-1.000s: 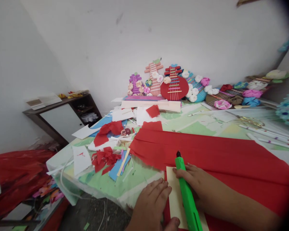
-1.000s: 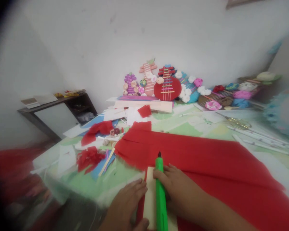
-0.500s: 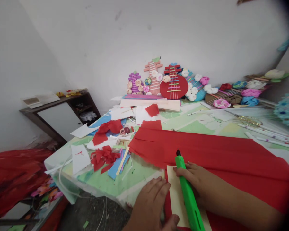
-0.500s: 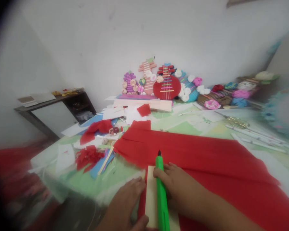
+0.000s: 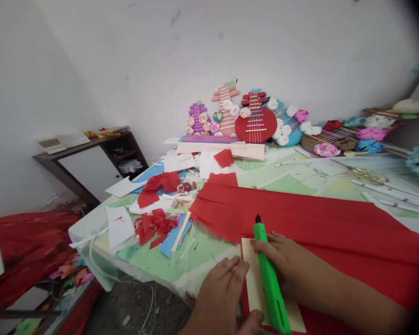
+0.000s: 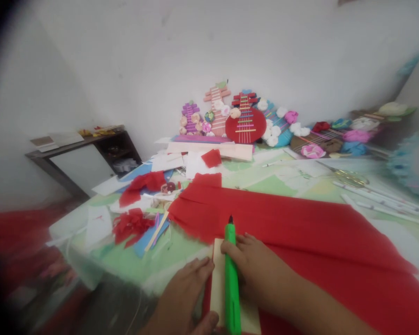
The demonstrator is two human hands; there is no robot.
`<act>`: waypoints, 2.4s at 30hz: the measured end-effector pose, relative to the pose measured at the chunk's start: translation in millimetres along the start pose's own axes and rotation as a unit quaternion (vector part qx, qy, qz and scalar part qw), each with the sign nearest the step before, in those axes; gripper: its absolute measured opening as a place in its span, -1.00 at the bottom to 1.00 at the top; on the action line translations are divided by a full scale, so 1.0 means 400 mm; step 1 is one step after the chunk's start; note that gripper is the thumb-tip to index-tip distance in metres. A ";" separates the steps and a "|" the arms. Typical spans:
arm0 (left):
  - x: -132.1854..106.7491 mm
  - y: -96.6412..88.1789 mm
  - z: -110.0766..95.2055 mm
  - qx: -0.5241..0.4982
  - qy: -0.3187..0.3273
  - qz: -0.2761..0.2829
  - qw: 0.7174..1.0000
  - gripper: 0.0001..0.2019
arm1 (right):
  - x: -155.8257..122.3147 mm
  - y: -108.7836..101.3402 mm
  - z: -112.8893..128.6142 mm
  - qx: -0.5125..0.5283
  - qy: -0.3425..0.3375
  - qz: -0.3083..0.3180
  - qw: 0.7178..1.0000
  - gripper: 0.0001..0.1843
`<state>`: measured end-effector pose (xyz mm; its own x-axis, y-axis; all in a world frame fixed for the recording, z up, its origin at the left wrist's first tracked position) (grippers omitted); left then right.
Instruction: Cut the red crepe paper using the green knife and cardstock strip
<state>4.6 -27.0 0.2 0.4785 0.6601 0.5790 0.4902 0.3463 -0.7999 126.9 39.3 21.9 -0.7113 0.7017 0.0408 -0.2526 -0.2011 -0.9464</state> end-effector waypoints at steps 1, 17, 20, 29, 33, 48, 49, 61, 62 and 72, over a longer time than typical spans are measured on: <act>-0.001 0.002 0.001 -0.003 0.001 0.011 1.000 -0.40 | 0.000 0.001 -0.001 -0.005 0.000 -0.002 1.000 -0.53; 0.007 0.026 -0.007 0.032 0.056 0.052 0.997 -0.45 | -0.016 0.002 -0.010 -0.034 0.008 -0.028 0.999 -0.52; 0.000 0.040 -0.012 0.057 0.078 0.053 0.994 -0.46 | -0.011 -0.001 -0.006 -0.032 0.006 -0.019 0.999 -0.52; -0.002 -0.001 0.004 0.003 -0.008 0.137 0.991 -0.49 | -0.003 -0.002 -0.013 -0.035 0.011 0.012 0.999 -0.42; 0.006 -0.006 0.007 -0.036 -0.022 0.197 0.980 -0.54 | -0.005 -0.003 -0.017 -0.029 0.010 0.018 0.999 -0.46; 0.008 0.005 0.008 -0.058 -0.011 0.262 0.963 -0.39 | -0.001 0.007 -0.003 -0.044 0.000 0.014 0.999 -0.43; 0.009 0.006 0.009 -0.057 -0.011 0.258 0.964 -0.42 | -0.003 0.008 -0.001 -0.046 0.003 0.012 0.999 -0.43; 0.001 0.024 0.016 -0.099 -0.018 0.242 0.965 -0.49 | -0.001 0.013 0.029 -0.056 0.067 0.003 0.996 -0.52; 0.001 0.024 0.017 -0.104 -0.017 0.243 0.964 -0.50 | -0.001 0.014 0.031 -0.055 0.070 -0.001 0.996 -0.52; 0.007 0.008 0.022 -0.151 -0.021 0.245 0.958 -0.44 | -0.020 0.012 0.029 -0.021 0.097 -0.032 0.995 -0.47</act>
<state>1.0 -18.3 -2.0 0.6788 0.7218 0.1353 0.4065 -0.2159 -0.8878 123.9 24.7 20.7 -0.5531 0.8321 0.0425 -0.2630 -0.1260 -0.9565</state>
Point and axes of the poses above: each hand's wrist, its own x-axis towards the middle knuckle, its own y-axis out of the palm, z = x × y, the point moved 6 cm from there along x, towards the middle knuckle, and after that the axes turned 3 degrees about y, right-handed, at the moved point
